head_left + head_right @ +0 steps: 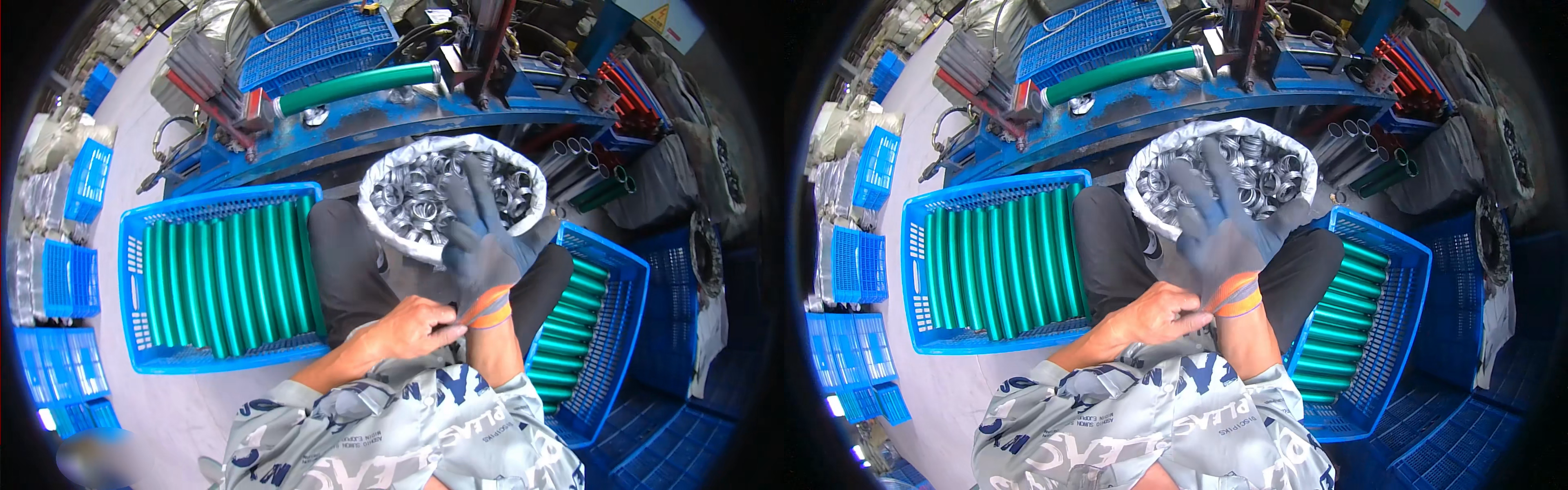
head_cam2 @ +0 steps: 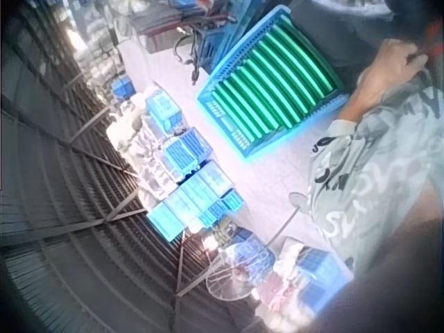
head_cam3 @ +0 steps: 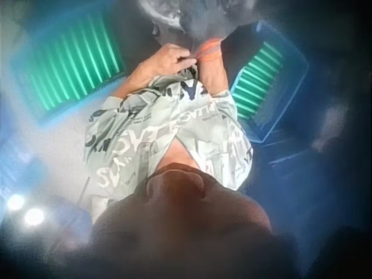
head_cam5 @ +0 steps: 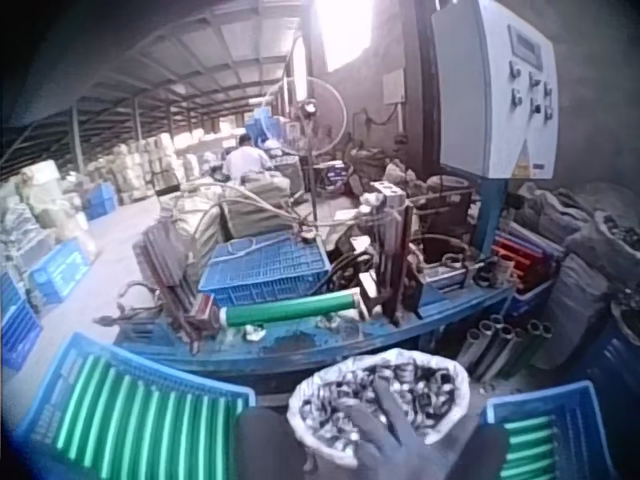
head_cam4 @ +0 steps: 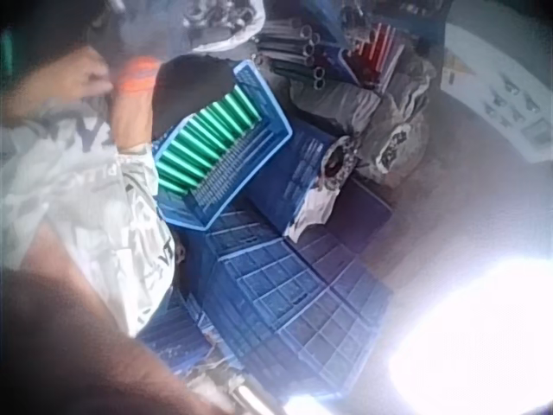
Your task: Assembling metal rings onto green metal tubes and placing them into crates.
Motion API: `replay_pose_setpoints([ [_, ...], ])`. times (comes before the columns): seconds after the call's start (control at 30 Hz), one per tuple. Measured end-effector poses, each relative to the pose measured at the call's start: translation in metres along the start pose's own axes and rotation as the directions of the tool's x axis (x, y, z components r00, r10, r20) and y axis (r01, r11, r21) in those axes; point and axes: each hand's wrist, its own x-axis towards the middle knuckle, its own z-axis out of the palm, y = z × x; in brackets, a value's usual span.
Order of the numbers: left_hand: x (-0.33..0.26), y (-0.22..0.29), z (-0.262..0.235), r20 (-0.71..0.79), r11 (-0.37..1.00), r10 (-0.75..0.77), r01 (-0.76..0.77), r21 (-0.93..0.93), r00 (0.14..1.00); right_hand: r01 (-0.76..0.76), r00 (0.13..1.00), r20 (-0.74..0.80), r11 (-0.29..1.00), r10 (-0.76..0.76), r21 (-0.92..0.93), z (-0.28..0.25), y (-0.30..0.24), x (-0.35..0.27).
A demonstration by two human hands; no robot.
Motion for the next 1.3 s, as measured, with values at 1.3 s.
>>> replay_pose_setpoints([
  [1.3,-0.064,-0.050,0.057,0.220,0.989,0.128,-0.140,0.040,0.967,-0.368,0.923,-0.373,-0.495,-0.091,-0.788,-0.118,0.033,-0.058],
])
